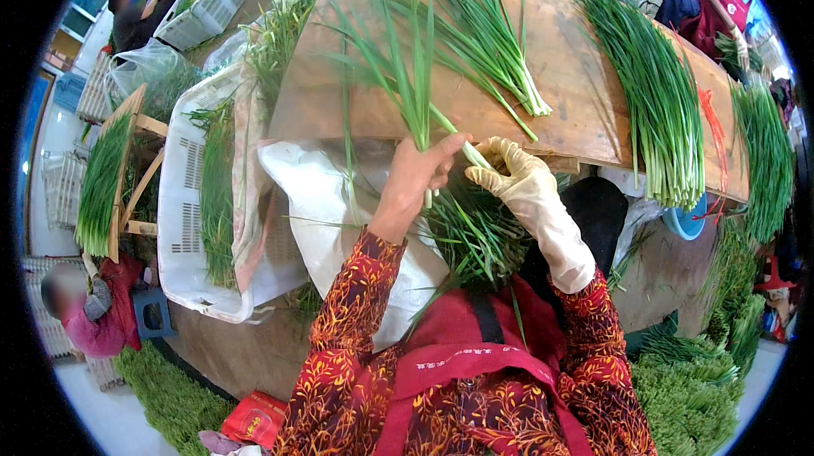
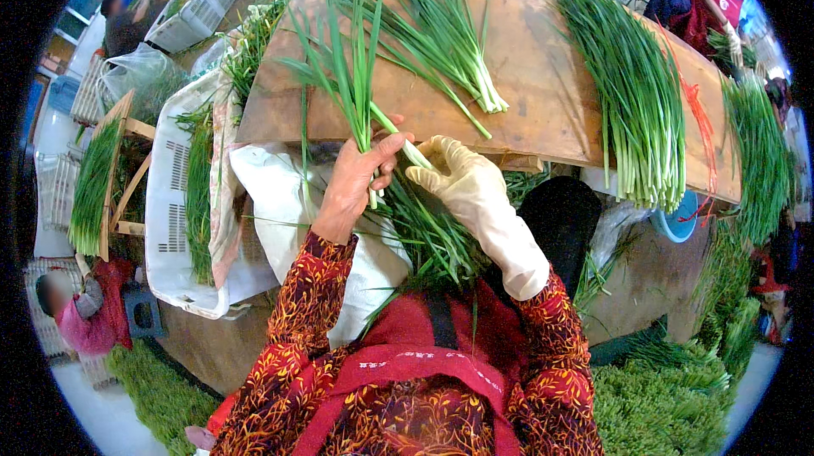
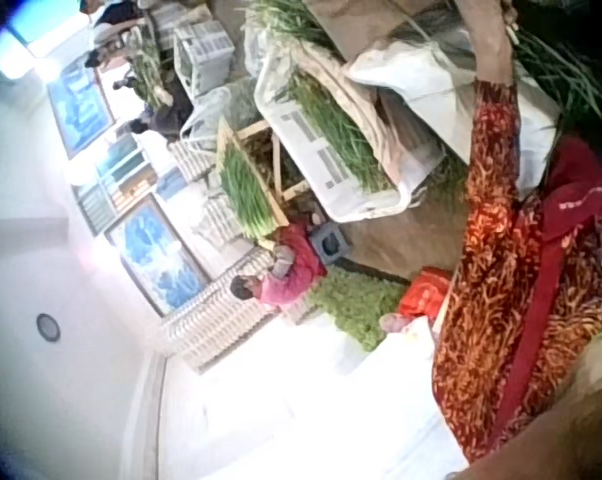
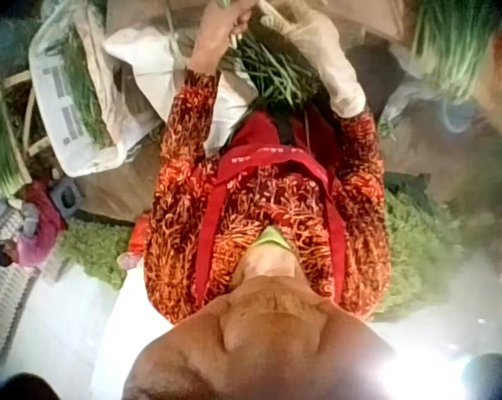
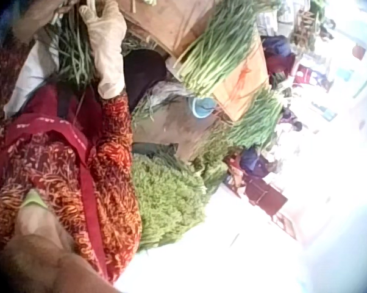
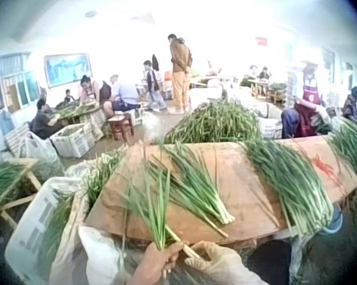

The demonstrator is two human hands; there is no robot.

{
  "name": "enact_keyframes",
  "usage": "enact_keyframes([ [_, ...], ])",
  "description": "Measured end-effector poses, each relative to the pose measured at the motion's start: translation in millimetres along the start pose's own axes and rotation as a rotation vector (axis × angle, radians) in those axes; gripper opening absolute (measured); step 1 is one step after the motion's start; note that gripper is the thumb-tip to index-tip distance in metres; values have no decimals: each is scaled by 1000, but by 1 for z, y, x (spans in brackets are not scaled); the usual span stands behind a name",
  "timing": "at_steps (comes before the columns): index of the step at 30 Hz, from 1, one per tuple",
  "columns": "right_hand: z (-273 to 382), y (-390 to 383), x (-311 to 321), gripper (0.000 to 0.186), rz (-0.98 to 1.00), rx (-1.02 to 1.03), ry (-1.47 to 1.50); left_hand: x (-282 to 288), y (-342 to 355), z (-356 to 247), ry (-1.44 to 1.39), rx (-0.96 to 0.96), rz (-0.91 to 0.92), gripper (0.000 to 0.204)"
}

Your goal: The person removes outer leaves from green onions by hand and gathers them into bundles on a wooden table.

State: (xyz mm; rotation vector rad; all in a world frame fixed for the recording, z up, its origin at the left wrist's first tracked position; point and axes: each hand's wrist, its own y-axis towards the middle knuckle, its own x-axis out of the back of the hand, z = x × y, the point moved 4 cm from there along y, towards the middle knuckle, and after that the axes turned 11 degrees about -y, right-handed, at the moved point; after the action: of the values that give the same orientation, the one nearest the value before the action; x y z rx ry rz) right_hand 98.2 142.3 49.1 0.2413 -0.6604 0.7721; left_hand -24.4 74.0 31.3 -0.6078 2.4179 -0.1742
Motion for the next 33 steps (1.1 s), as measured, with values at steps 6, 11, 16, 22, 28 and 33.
enact_keyframes([
  [6,-5,-1,2,24,47,-15,-71,8,4,5,170,-12,-75,26],
  [11,-8,3,1,22,146,13,40,5,-1,7,129,-35,-126,29],
  [16,1,5,4,17,-55,167,-228,5,-6,18,3,52,3,33],
  [22,10,18,23,17,-148,174,-264,-4,-11,13,-48,123,199,34],
  [28,23,26,31,15,-215,263,-189,-6,-20,7,-69,210,169,29],
  [33,42,32,41,10,-313,495,-442,-5,-34,0,-275,307,240,27],
])
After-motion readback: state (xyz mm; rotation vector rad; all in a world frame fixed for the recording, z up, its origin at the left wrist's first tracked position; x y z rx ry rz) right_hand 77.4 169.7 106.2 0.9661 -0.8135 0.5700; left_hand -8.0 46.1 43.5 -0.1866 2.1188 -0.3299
